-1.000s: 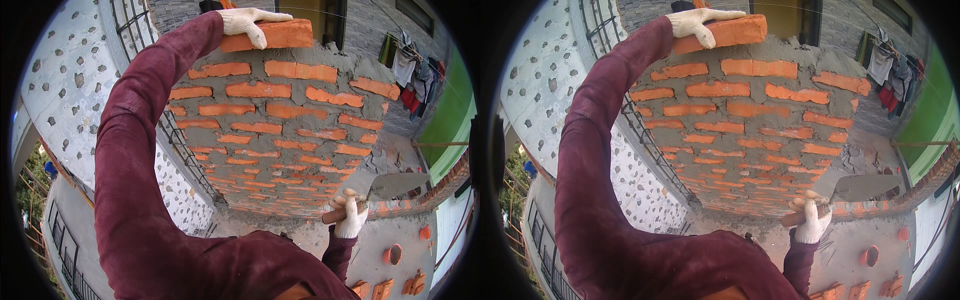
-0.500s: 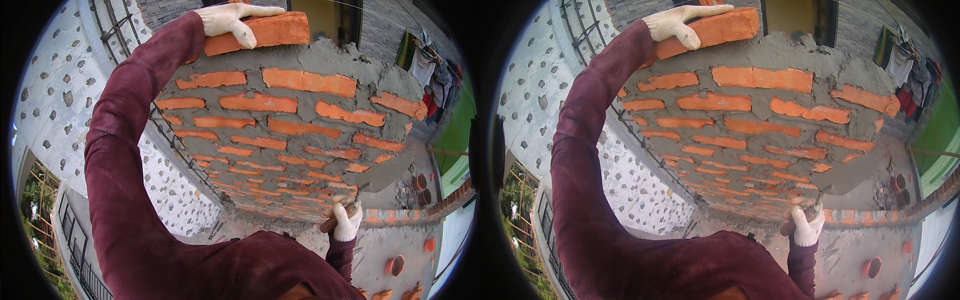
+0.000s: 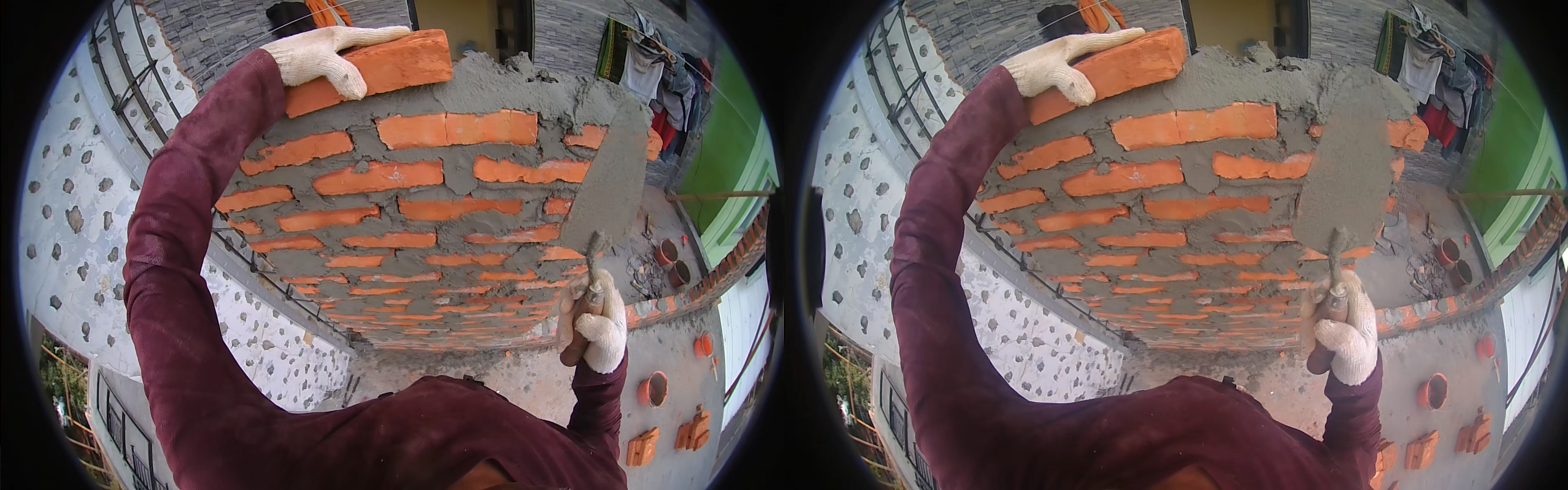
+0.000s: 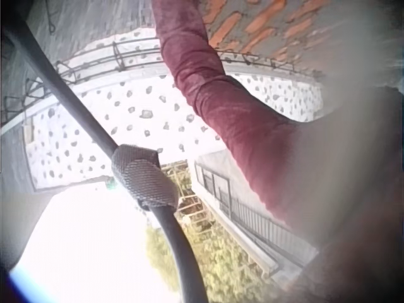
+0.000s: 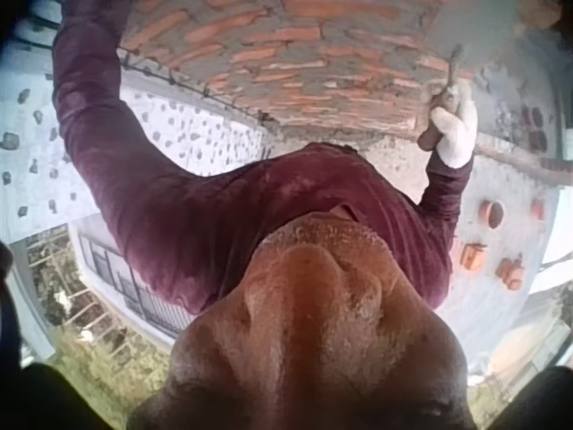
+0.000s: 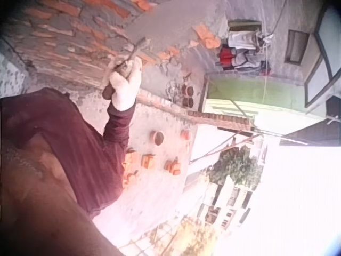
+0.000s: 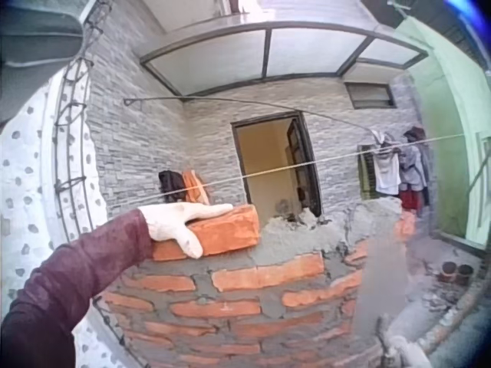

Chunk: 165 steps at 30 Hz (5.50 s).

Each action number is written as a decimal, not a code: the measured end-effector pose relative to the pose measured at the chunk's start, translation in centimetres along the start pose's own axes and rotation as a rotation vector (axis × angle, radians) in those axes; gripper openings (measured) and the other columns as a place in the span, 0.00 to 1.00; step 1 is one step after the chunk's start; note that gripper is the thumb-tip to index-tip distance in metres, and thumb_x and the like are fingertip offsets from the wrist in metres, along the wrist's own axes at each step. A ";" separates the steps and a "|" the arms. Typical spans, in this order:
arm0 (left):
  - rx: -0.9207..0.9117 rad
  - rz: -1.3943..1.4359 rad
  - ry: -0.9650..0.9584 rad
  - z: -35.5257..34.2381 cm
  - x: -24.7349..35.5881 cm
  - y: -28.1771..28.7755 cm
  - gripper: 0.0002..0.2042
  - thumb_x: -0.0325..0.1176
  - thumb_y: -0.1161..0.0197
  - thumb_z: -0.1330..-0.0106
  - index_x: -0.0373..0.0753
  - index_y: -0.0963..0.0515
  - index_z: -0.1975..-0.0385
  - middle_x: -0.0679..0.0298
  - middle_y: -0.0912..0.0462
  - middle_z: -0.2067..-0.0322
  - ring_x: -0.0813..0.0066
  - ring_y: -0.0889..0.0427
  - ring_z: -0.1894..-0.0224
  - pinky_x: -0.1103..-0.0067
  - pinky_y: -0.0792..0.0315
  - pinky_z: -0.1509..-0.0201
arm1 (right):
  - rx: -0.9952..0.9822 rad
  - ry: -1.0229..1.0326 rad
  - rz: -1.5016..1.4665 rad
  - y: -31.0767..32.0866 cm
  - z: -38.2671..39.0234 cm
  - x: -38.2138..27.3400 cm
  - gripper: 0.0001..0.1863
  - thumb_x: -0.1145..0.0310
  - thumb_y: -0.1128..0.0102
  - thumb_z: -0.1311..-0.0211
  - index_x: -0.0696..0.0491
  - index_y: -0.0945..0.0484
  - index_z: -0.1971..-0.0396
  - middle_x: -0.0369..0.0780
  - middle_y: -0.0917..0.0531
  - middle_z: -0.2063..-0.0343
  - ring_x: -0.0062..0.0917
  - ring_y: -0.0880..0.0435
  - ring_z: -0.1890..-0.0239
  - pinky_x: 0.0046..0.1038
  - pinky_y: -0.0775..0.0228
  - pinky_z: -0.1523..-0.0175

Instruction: The person applies mortar to a brick wall using a trowel and places bricks one by one to extend the wall. The person repeatedly scoops mortar from a bucket, spreads it on the wall, and sets bricks in place.

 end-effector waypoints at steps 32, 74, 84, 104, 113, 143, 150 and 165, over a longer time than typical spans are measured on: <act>0.447 -0.427 -0.022 12.9 -0.5 3.0 0.38 0.41 0.23 0.49 0.45 0.24 0.33 0.56 0.16 0.44 0.60 0.19 0.40 0.68 0.29 0.30 | -0.452 0.402 1.684 -26.3 -20.4 -25.1 0.19 0.58 0.43 0.30 0.60 0.20 0.54 0.39 0.20 0.77 0.22 0.21 0.79 0.28 0.28 0.75; 0.591 -0.540 0.016 14.2 -1.8 2.9 0.36 0.48 0.22 0.45 0.51 0.23 0.34 0.62 0.17 0.42 0.63 0.19 0.40 0.69 0.26 0.33 | -0.629 0.312 1.894 -29.3 -21.1 -21.6 0.19 0.57 0.43 0.30 0.60 0.18 0.58 0.38 0.19 0.78 0.23 0.19 0.76 0.29 0.27 0.72; 0.634 -0.563 0.001 14.7 -1.8 2.8 0.35 0.47 0.22 0.46 0.52 0.22 0.35 0.61 0.17 0.42 0.61 0.19 0.40 0.68 0.27 0.33 | -0.643 0.314 1.877 -29.2 -19.3 -21.8 0.17 0.59 0.42 0.32 0.59 0.17 0.57 0.40 0.17 0.76 0.25 0.19 0.80 0.29 0.28 0.74; 0.599 -0.505 0.078 14.4 -1.1 3.1 0.37 0.48 0.22 0.52 0.49 0.21 0.36 0.59 0.15 0.51 0.61 0.18 0.48 0.68 0.24 0.40 | -0.424 0.342 1.901 -26.4 -18.1 -23.3 0.19 0.57 0.39 0.34 0.58 0.16 0.55 0.39 0.16 0.74 0.24 0.18 0.75 0.29 0.27 0.71; 0.695 -0.482 -0.011 16.7 0.1 5.0 0.31 0.42 0.28 0.38 0.46 0.25 0.32 0.58 0.16 0.46 0.63 0.19 0.41 0.70 0.24 0.35 | -0.336 0.630 1.730 -27.8 -17.3 -26.3 0.19 0.58 0.41 0.33 0.58 0.16 0.53 0.40 0.16 0.74 0.22 0.20 0.80 0.28 0.26 0.76; 0.453 0.218 0.071 25.9 3.3 -7.0 0.20 0.31 0.32 0.36 0.35 0.17 0.44 0.57 0.13 0.53 0.69 0.16 0.48 0.74 0.24 0.43 | -0.236 0.560 1.408 -16.5 -9.8 -3.5 0.15 0.63 0.40 0.30 0.58 0.22 0.52 0.48 0.13 0.65 0.45 0.13 0.62 0.39 0.22 0.56; -0.063 0.638 0.509 33.7 0.5 -29.2 0.23 0.39 0.32 0.38 0.36 0.18 0.43 0.52 0.14 0.46 0.59 0.16 0.43 0.70 0.25 0.38 | 0.080 0.350 1.126 -1.0 -4.2 -2.4 0.16 0.65 0.44 0.27 0.61 0.22 0.48 0.48 0.15 0.69 0.35 0.13 0.67 0.32 0.24 0.59; -0.523 0.898 1.462 60.3 13.4 -83.2 0.25 0.19 0.38 0.35 0.37 0.22 0.36 0.57 0.15 0.45 0.69 0.16 0.47 0.72 0.24 0.42 | -0.408 -1.115 1.095 44.3 25.5 44.1 0.24 0.56 0.29 0.52 0.57 0.15 0.57 0.48 0.12 0.63 0.37 0.12 0.59 0.37 0.23 0.54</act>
Point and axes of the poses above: each hand's wrist, its own z-axis away from the middle knuckle, its own y-axis out of the back of the hand, x = y × z, the point moved 10 cm from there along -z, towards the middle knuckle
